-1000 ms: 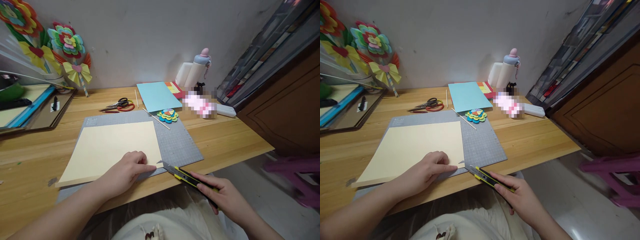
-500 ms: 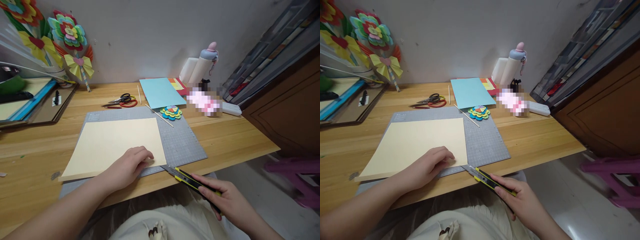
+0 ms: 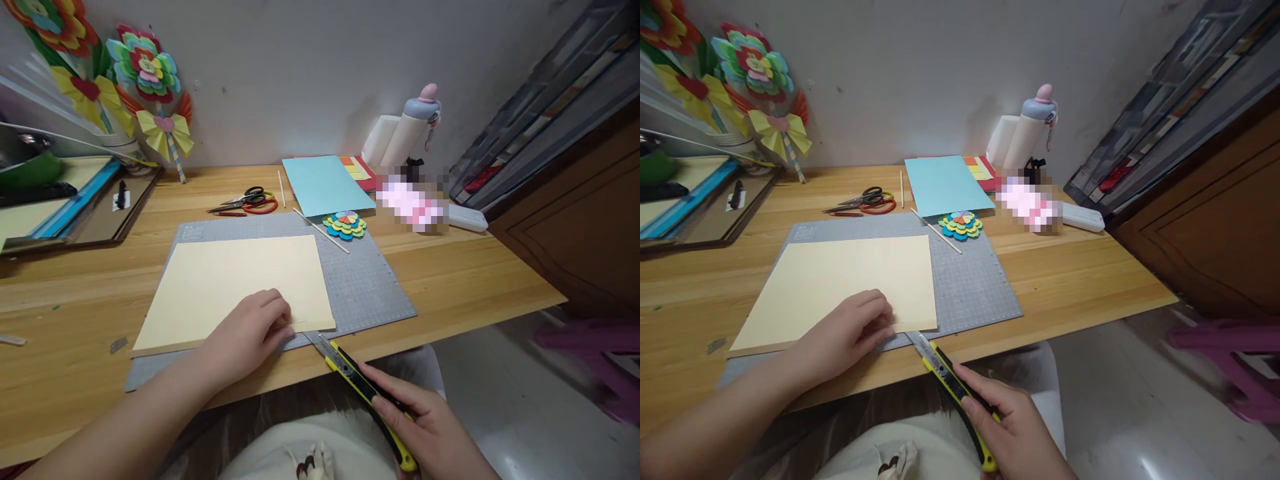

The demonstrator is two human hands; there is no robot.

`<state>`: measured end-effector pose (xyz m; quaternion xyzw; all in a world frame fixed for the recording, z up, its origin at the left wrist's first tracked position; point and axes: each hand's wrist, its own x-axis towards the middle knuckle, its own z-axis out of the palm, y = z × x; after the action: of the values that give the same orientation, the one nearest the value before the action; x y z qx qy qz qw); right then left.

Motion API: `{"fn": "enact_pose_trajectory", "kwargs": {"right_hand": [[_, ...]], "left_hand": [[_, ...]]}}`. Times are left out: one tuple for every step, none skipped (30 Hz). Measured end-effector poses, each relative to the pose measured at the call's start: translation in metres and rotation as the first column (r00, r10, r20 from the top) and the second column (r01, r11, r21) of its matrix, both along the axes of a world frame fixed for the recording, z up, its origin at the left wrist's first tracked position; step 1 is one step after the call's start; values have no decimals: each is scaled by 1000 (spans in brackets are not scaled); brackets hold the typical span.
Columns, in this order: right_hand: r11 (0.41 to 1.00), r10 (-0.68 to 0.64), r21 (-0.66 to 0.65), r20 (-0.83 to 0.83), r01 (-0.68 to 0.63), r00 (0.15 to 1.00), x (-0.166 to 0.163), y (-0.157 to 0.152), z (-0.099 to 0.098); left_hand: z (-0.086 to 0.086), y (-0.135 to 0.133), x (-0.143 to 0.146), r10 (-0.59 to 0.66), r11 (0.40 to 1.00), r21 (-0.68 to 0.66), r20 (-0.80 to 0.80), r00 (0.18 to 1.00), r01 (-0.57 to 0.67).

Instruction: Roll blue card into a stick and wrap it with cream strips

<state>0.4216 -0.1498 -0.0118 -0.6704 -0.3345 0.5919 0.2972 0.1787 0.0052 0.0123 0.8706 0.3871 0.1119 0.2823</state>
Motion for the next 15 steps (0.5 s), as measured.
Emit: {"fn": "enact_pose_trajectory", "kwargs": {"right_hand": [[1000, -1, 16, 15, 1, 1000, 2, 1, 2], [999, -6, 31, 28, 5, 1000, 5, 2, 3], [999, -14, 45, 42, 13, 999, 7, 2, 5], [998, -24, 57, 55, 21, 998, 9, 3, 6], [997, -33, 68, 70, 29, 997, 11, 4, 7], [996, -43, 78, 86, 36, 995, 14, 4, 7], [995, -51, 89, 103, 42, 993, 18, 4, 7], [993, -58, 106, 127, 44, 990, 22, 4, 7], [990, -63, 138, 159, 41, 985, 27, 5, 7], [984, -58, 177, 192, 23, 980, 32, 5, 7], [975, -54, 221, 228, 2, 972, 37, 5, 7], [965, -54, 262, 261, -16, 964, 42, 5, 7], [956, -64, 293, 289, -25, 955, 46, 5, 6], [951, -80, 309, 310, -21, 947, 48, 4, 6], [950, -97, 313, 324, -10, 941, 50, 3, 5]], "left_hand": [[2, -1, -4, 40, 999, 14, -48, 998, -39], [3, -2, -8, 70, 997, 18, -86, 994, -69], [5, -3, -11, 91, 996, 12, -109, 990, -91], [6, -5, -12, 103, 995, -1, -115, 988, -104], [6, -6, -11, 108, 994, -20, -109, 988, -110], [7, -7, -8, 110, 993, -41, -94, 990, -114], [6, -8, -4, 111, 991, -61, -73, 991, -116], [5, -10, 3, 114, 990, -74, -49, 992, -117], [4, -12, 11, 114, 990, -78, -24, 993, -116], [3, -13, 19, 112, 991, -73, -3, 994, -112], [1, -15, 27, 111, 992, -60, 13, 994, -110], [0, -16, 34, 113, 993, -40, 24, 993, -112], [-1, -17, 39, 119, 993, -25, 33, 992, -118], [-1, -18, 42, 115, 993, -14, 41, 993, -114], [-1, -18, 42, 91, 996, -2, 43, 995, -91]]}}
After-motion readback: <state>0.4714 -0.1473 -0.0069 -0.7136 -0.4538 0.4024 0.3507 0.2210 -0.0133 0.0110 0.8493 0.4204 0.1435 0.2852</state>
